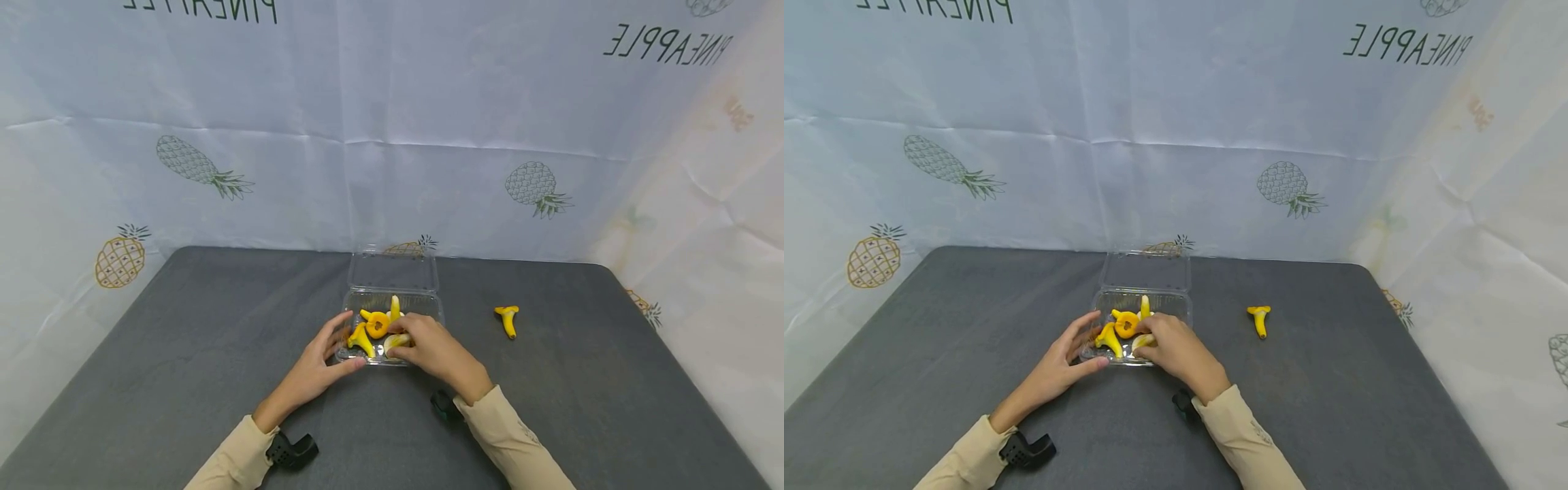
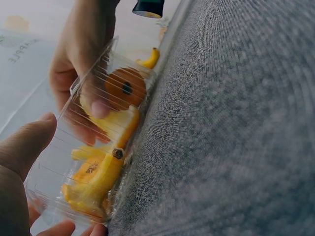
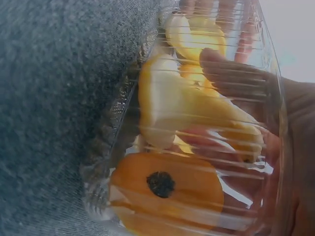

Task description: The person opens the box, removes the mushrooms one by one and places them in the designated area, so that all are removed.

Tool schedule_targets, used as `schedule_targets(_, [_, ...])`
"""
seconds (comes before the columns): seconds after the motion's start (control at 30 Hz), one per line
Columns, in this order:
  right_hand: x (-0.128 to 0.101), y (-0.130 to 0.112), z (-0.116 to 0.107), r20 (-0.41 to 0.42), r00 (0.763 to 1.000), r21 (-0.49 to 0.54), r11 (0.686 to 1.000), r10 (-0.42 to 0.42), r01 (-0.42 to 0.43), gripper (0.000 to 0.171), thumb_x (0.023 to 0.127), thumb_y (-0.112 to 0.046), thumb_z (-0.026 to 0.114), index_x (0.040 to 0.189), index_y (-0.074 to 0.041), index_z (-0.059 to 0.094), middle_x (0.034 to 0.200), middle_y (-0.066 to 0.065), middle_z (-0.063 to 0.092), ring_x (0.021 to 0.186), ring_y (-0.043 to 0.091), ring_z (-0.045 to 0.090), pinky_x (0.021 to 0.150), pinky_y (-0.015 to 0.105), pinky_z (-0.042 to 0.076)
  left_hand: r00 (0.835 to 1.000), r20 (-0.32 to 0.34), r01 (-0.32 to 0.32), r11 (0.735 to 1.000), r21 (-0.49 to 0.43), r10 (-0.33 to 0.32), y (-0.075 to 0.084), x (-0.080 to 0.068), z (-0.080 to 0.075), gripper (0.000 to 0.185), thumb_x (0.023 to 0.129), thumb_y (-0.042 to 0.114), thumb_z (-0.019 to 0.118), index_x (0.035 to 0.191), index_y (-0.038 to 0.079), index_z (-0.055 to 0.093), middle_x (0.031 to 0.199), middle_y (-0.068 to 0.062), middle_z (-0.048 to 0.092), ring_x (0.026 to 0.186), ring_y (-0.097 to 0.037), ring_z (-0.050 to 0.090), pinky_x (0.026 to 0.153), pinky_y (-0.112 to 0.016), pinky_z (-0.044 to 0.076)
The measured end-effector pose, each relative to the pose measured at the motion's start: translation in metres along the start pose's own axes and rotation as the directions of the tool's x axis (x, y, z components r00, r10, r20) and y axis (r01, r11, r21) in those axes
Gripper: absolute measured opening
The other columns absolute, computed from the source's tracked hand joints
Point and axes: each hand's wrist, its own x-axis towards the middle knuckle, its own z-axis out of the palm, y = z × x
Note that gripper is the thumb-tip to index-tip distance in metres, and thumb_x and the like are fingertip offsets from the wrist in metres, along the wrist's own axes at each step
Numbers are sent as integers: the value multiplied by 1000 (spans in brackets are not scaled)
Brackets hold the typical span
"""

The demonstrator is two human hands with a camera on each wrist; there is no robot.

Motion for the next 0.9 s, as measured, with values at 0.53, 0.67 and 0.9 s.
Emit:
schedule_targets(0.53, [-2, 0, 3, -80, 997, -25, 1000, -15, 13, 13, 92, -14, 72, 102, -7, 72, 102, 6, 68, 90, 17, 64, 77, 34, 57, 1000, -14, -4, 1000, 11, 4, 0, 1, 1, 81, 93, 26, 71, 158, 15, 22, 164, -16, 22, 146, -42, 33, 117, -57, 34])
schedule_targets(0.67, [-2, 2, 4, -113, 993, -15, 999, -43, 42, 13, 93, -13, 71, 104, -8, 70, 106, 7, 68, 95, 19, 65, 80, 35, 58, 1000, -15, -9, 1000, 9, 9, 1, 0, 0, 81, 93, 25, 71, 157, 14, 22, 163, -16, 22, 146, -42, 33, 117, -57, 34])
schedule_targets(0.9, [-4, 2, 5, -155, 986, 15, 998, -56, 59, 11, 93, -12, 70, 104, -8, 68, 105, 6, 67, 91, 15, 65, 74, 28, 57, 1000, -13, 1, 1000, 12, 0, 1, 0, 0, 82, 93, 26, 71, 158, 14, 22, 164, -16, 21, 146, -42, 33, 117, -58, 34])
